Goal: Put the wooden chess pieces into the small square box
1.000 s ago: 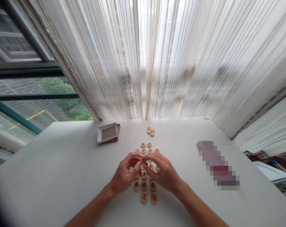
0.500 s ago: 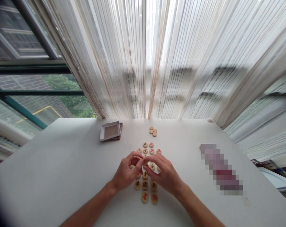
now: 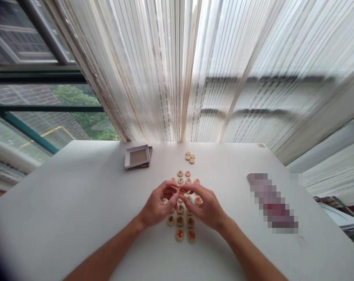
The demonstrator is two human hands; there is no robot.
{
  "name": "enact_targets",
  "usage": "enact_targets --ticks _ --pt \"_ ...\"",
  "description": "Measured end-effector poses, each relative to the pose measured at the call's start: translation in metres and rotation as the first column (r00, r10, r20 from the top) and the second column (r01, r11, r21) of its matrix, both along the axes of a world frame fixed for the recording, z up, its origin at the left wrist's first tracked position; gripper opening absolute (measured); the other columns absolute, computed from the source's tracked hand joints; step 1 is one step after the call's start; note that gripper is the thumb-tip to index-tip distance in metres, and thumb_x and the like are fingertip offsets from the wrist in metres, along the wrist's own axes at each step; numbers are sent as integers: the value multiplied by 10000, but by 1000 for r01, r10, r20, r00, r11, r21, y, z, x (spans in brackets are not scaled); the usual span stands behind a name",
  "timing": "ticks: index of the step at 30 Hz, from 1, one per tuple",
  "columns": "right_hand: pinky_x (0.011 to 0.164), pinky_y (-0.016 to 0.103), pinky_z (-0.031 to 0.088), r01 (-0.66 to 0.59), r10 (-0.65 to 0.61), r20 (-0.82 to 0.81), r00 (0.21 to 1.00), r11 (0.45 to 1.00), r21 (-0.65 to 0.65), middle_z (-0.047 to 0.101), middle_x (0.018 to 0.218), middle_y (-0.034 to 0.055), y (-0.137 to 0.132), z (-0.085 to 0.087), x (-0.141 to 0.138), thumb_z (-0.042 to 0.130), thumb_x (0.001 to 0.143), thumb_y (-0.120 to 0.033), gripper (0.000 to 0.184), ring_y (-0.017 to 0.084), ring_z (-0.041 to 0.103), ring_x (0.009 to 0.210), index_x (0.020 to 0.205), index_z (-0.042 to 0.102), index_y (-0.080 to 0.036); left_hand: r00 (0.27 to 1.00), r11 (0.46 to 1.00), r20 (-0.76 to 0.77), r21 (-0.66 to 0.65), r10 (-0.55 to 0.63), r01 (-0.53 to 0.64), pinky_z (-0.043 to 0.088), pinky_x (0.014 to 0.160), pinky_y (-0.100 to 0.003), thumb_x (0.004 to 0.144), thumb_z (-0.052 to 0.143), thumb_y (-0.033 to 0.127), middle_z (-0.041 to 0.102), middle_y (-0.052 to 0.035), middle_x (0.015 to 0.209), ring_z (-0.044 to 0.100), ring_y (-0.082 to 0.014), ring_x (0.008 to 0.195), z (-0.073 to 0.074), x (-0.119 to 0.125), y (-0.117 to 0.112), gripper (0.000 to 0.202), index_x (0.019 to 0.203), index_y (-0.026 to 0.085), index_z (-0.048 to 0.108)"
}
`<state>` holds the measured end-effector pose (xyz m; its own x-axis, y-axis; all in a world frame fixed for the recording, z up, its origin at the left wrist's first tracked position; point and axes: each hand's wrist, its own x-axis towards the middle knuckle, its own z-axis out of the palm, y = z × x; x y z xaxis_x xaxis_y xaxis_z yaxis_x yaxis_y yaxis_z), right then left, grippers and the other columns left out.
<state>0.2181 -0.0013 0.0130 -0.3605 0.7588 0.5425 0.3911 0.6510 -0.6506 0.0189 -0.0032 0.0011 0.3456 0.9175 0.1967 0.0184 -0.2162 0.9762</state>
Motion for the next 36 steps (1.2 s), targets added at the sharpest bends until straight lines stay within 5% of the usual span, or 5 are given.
enact_targets --ticks 16,28,36 --pt "763 292 592 -30 10 -103 995 980 -196 744 919 52 1 9 2 642 936 -269 117 177 701 808 1020 695 -206 998 997 -70 73 -8 13 542 619 -231 916 643 328 702 -60 911 690 -144 718 6 -1 -1 285 1152 179 585" --pt "584 248 542 37 -50 -70 996 983 -178 679 708 13 -1 7 -2 659 915 -418 244 137 617 619 815 654 -196 983 980 -182 193 -18 54 540 595 -221 882 667 284 750 -50 929 666 -117 653 1 2 -3 262 1121 192 616" --pt "610 240 538 41 -54 -67 996 983 -180 682 722 9 -2 8 -1 612 950 -343 187 141 630 649 838 656 -200 985 985 -171 169 -14 44 548 618 -236 894 656 292 733 -59 932 680 -134 694 2 1 -3 267 1137 187 622"
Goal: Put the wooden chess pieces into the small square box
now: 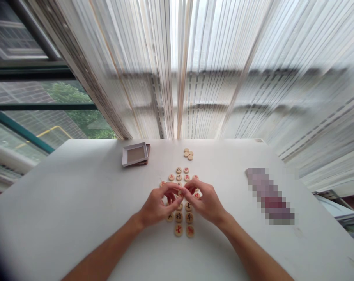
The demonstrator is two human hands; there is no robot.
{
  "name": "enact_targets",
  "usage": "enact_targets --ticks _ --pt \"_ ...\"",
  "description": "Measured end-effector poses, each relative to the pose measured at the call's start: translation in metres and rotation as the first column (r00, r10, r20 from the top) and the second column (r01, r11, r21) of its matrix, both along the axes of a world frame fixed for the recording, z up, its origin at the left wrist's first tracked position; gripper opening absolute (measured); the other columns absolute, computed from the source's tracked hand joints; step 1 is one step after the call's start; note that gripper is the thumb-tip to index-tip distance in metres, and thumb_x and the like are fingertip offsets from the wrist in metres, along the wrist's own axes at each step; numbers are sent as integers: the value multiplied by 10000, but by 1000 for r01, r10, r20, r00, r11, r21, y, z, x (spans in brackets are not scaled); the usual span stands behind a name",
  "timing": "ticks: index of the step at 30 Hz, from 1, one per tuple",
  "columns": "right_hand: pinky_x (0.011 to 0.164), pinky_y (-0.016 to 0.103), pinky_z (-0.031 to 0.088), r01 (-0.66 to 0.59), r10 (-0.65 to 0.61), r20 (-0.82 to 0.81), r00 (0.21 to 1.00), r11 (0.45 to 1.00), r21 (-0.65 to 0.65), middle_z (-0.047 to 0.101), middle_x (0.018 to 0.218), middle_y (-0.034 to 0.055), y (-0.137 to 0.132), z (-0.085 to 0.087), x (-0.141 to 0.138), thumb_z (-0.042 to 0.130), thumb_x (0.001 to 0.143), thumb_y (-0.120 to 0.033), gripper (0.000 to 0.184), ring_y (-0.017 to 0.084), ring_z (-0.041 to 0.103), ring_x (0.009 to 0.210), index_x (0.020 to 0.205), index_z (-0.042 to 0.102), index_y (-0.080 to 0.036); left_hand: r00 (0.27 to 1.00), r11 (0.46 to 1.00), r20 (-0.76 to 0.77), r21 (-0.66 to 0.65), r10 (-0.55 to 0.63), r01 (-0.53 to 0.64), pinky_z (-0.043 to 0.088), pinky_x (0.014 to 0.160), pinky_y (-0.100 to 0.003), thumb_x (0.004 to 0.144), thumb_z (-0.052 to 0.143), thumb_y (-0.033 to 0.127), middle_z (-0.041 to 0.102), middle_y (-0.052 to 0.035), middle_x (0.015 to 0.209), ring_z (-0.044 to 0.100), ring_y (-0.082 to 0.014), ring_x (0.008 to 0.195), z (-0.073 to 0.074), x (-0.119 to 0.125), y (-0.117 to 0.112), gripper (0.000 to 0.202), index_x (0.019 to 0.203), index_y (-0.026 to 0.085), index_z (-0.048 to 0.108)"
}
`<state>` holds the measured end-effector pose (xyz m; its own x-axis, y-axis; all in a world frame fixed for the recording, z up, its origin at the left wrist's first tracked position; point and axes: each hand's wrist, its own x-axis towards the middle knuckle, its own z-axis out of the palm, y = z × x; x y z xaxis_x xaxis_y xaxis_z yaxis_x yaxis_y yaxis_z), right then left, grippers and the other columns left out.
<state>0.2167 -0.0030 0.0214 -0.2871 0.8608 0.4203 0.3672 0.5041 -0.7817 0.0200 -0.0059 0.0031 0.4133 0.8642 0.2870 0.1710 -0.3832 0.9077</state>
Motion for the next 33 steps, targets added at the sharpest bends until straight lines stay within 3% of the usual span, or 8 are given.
enact_targets --ticks 4,10,18,25,33 --pt "704 278 553 -52 52 -12 999 999 -12 688 820 25 1 -2 1 590 954 -258 84 155 648 732 961 655 -205 999 999 39 -44 3 -2 549 622 -235 899 658 285 718 -57 930 675 -129 688 2 -1 1 277 1152 185 609" --pt "764 319 572 -109 109 -47 993 994 9 695 923 46 0 -2 1 633 917 -220 192 176 660 802 1108 638 -212 997 994 72 -110 24 -16 540 649 -231 907 667 294 717 -61 931 704 -154 761 5 -3 2 287 1161 187 588" --pt "765 328 571 -116 115 -70 991 993 -10 687 927 48 -1 -2 1 633 924 -209 168 178 654 815 1091 629 -214 986 974 164 -221 -18 55 549 618 -235 974 569 332 695 -36 829 690 -134 647 0 -3 3 252 1171 175 566" --pt "761 308 569 -102 104 -29 994 993 63 699 947 29 -1 -9 0 672 892 -177 224 170 658 815 1102 630 -244 981 973 195 -227 14 31 563 611 -242 946 613 359 719 -68 926 691 -136 655 -1 0 4 250 1109 172 581" --pt "717 283 572 -90 86 38 996 990 106 701 918 22 -3 -15 -6 685 885 -185 217 165 657 800 1081 622 -252 979 971 188 -235 82 -36 538 596 -218 910 669 358 730 -41 795 697 -144 666 -2 1 3 219 981 167 587"
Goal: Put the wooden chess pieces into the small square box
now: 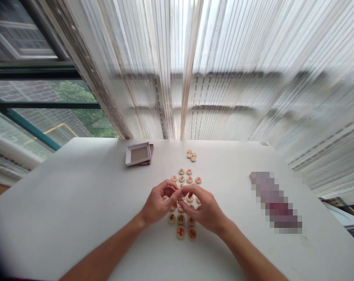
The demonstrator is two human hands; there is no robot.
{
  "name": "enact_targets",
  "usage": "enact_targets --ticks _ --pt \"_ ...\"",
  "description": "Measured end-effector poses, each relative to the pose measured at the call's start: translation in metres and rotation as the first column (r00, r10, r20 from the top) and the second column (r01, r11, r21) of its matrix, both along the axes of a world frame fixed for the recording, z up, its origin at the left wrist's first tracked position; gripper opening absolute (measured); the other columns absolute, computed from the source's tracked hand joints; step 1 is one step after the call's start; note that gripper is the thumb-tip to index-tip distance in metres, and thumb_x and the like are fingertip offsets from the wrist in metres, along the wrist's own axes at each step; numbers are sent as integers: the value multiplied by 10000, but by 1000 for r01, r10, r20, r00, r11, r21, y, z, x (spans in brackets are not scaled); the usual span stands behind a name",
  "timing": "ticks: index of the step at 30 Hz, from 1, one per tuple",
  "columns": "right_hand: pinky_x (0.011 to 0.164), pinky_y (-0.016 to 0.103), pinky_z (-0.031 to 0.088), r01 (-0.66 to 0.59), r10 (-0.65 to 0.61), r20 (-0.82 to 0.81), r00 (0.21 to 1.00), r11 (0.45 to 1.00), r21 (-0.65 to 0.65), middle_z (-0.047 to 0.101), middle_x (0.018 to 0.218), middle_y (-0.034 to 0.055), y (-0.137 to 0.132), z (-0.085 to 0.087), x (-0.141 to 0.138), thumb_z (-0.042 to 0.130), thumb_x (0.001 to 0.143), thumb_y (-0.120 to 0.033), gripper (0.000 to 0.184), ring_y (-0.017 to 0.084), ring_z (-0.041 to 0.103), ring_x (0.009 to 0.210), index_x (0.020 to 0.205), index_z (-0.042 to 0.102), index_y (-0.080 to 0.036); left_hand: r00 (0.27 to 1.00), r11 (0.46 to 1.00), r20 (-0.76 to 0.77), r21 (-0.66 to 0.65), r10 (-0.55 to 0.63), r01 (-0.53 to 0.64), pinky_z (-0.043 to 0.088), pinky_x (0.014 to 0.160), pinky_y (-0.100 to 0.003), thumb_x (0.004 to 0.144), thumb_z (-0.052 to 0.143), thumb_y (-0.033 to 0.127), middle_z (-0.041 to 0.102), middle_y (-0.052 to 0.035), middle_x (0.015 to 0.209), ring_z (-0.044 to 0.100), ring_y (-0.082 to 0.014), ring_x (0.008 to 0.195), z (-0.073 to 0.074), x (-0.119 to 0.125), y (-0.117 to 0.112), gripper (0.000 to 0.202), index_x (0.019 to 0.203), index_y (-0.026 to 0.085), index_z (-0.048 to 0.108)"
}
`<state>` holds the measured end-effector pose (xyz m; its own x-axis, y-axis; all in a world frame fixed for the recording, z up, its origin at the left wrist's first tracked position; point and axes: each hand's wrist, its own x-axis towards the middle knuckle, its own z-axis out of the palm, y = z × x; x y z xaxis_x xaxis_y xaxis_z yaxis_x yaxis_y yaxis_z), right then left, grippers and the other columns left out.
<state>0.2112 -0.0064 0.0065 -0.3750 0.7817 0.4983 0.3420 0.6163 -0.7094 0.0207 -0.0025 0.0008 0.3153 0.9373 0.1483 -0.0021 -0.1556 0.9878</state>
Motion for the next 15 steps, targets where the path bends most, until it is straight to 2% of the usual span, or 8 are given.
enact_targets --ticks 7,11,15 --pt "746 298 562 26 -26 -6 1000 999 32 698 924 22 1 2 3 700 868 -170 261 164 648 803 1103 616 -245 1000 1000 -14 8 -18 18 545 588 -233 977 554 359 700 -30 771 678 -133 610 1 -1 -1 207 1042 165 585" --pt "747 301 564 38 -37 -27 999 999 13 699 939 24 2 3 5 699 867 -174 261 163 646 804 1106 621 -242 997 997 13 9 -77 77 548 603 -235 979 551 338 713 -60 905 684 -127 633 2 -1 -1 225 1130 172 564" --pt "760 312 570 27 -29 -50 998 999 -27 699 958 30 3 5 7 689 875 -185 260 169 650 821 1121 626 -239 996 995 2 20 -93 93 548 619 -237 973 562 312 707 -66 941 687 -127 650 3 -1 -2 244 1178 180 550"
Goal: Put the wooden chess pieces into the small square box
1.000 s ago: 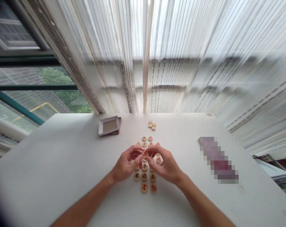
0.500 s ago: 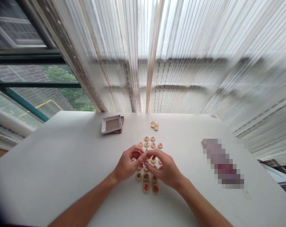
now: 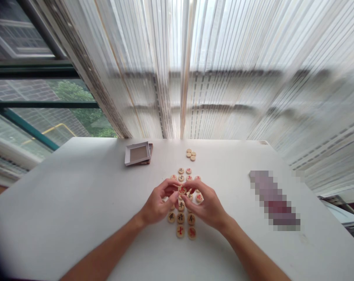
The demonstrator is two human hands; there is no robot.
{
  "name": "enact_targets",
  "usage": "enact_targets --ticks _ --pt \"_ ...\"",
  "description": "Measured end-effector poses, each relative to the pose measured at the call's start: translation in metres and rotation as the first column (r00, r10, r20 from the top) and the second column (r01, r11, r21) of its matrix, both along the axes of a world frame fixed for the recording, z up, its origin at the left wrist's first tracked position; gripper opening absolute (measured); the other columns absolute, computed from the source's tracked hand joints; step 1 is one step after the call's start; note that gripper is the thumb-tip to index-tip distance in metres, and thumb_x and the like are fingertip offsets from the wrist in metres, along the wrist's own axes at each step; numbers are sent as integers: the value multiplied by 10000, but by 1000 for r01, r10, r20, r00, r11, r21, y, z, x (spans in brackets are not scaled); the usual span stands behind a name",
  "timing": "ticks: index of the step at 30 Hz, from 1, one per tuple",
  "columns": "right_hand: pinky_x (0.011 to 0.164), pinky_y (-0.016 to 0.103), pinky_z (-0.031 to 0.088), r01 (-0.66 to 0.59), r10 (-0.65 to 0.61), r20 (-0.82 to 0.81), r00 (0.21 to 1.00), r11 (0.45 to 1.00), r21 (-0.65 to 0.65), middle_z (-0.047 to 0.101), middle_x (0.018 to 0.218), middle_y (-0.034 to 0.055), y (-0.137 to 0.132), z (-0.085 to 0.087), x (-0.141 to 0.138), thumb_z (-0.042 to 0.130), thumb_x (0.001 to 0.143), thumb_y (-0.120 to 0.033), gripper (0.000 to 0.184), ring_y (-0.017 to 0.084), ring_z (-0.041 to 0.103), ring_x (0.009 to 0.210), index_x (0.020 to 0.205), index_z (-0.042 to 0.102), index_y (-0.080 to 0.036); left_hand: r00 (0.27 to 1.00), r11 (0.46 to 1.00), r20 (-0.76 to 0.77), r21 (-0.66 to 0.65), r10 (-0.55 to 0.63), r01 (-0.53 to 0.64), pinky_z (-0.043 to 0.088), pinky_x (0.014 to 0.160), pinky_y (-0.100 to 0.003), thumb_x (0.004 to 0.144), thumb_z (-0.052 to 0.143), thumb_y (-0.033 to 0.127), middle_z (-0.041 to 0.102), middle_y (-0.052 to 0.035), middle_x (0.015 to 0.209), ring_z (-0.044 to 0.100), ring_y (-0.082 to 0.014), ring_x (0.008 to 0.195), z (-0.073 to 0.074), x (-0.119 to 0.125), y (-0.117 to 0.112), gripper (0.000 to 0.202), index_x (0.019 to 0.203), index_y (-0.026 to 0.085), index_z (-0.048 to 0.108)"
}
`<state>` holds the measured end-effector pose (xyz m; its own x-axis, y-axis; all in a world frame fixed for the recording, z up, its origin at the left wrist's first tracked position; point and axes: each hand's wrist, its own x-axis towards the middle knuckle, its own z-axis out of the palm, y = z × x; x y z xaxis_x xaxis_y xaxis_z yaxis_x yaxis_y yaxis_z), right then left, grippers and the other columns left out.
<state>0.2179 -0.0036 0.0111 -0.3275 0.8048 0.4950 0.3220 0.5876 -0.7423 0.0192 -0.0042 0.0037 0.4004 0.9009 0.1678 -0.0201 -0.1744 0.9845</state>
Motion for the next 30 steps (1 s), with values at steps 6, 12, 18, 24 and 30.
enact_targets --ticks 6,12,18,24,30 --pt "773 325 581 -7 6 -27 1000 999 -49 698 993 46 0 1 -1 673 891 -198 256 179 657 847 1140 629 -236 1000 1000 -28 9 -1 1 544 598 -232 952 599 312 693 -62 961 698 -137 672 4 -1 0 279 1199 193 549" --pt "796 336 583 -29 27 -30 999 998 -62 702 1009 55 0 2 -1 661 901 -201 261 186 663 867 1158 627 -232 999 1000 -44 21 23 -22 538 591 -226 943 617 324 681 -59 963 696 -136 681 4 -1 -1 295 1198 192 551" --pt "789 338 582 -19 16 -31 999 997 -77 708 1004 69 1 4 -1 595 946 -218 170 187 672 849 1112 633 -221 997 997 -70 72 29 -24 535 615 -232 937 621 319 684 -69 971 684 -133 695 4 0 0 305 1202 180 565" --pt "699 291 563 0 -2 -21 1000 993 -122 687 872 35 0 5 -1 650 918 -260 105 164 645 751 1008 626 -211 990 982 -131 185 58 -33 527 605 -223 894 666 268 710 -59 961 665 -123 685 0 2 -1 303 1176 184 596" --pt "598 252 509 72 -74 -13 997 989 -132 655 730 6 1 2 -2 660 920 -328 164 137 591 639 824 623 -201 977 967 -204 255 64 -10 530 608 -217 907 642 267 735 -54 974 669 -114 676 -1 3 -3 258 1152 189 615"
